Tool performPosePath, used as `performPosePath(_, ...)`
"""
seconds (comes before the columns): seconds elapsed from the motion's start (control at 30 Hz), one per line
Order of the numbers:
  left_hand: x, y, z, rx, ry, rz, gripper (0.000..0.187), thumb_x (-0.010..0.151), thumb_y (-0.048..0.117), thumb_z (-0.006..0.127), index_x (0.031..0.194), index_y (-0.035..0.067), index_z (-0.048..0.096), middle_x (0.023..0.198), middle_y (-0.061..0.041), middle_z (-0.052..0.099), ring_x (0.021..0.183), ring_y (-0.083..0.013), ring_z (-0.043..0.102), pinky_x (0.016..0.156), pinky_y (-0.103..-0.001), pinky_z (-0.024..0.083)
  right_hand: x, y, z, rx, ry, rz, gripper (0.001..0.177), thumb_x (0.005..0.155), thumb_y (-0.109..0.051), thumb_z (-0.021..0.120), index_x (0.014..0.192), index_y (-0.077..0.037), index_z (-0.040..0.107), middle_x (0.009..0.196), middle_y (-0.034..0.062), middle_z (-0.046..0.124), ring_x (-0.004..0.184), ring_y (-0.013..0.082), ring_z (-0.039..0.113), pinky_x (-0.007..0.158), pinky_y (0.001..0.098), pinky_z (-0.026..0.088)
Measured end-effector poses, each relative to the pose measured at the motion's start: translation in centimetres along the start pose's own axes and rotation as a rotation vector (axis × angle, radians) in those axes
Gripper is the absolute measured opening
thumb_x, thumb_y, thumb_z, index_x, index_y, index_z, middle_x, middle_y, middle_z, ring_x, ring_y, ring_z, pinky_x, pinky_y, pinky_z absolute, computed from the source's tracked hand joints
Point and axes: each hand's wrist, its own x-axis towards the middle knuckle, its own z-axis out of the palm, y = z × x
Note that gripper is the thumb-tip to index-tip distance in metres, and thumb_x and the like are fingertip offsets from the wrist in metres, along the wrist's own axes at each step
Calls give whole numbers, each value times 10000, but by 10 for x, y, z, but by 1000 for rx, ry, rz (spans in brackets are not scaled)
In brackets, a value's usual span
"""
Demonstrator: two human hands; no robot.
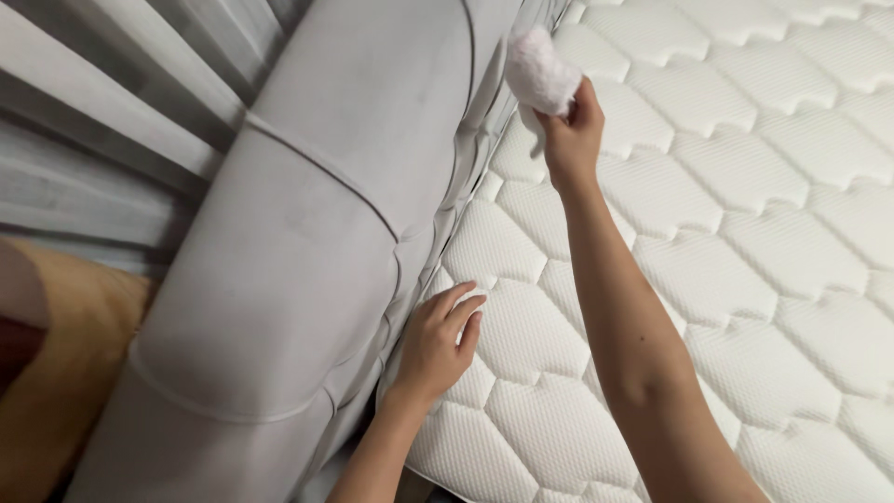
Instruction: The person wipes the surface of a white mattress and the gray tufted headboard using a white cloth. They move around the bed, cleaning the top and side edges of the mattress and the headboard.
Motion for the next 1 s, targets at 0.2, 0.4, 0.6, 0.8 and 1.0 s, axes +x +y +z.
performPosePath(0.2, -23, -26, 7, -35, 54, -69, 214, 954, 100, 641, 1140, 43, 729, 1254, -111, 692, 1119, -319, 671, 958, -416, 531, -17, 22, 39, 223, -135, -99, 433, 933, 96, 667, 1342, -24, 590, 1246, 92, 694, 1159, 192, 682, 1020, 324, 586)
performPosePath(0.4, -31, -40, 9, -65, 112, -133, 207, 982, 101, 619, 1147, 33, 725, 1248, -113, 698, 1123, -311, 691, 962, -396, 550, -75, 73, 47, 83, -192, -142, 432, 849, 150, 650, 1253, 3, 605, 1312, 120, 638, 1222, 195, 627, 1050, 329, 549)
performPosePath(0.6, -38, -45, 12, -129, 112, -177, 203, 997, 90, 604, 1149, 33, 726, 1243, -105, 709, 1135, -303, 695, 964, -394, 553, -157, 139, 56, 114, -179, 123, 423, 853, 84, 649, 1254, -48, 619, 1209, 60, 680, 1137, 150, 628, 994, 288, 528)
performPosePath(0.8, -46, -52, 21, -186, 146, -240, 224, 1004, 71, 583, 1187, 22, 702, 1243, -128, 706, 1158, -300, 692, 986, -375, 544, -231, 172, 52, -21, -348, 82, 355, 801, 45, 732, 1134, -23, 628, 1204, 83, 667, 1148, 185, 606, 1009, 317, 473)
performPosePath(1.0, -47, -59, 33, -182, 156, -225, 217, 998, 86, 591, 1177, 13, 690, 1224, -128, 711, 1153, -299, 698, 987, -374, 547, -232, 156, 15, 8, -806, 264, 269, 863, 3, 770, 1120, -50, 711, 1188, 88, 716, 1163, 220, 667, 1059, 351, 510)
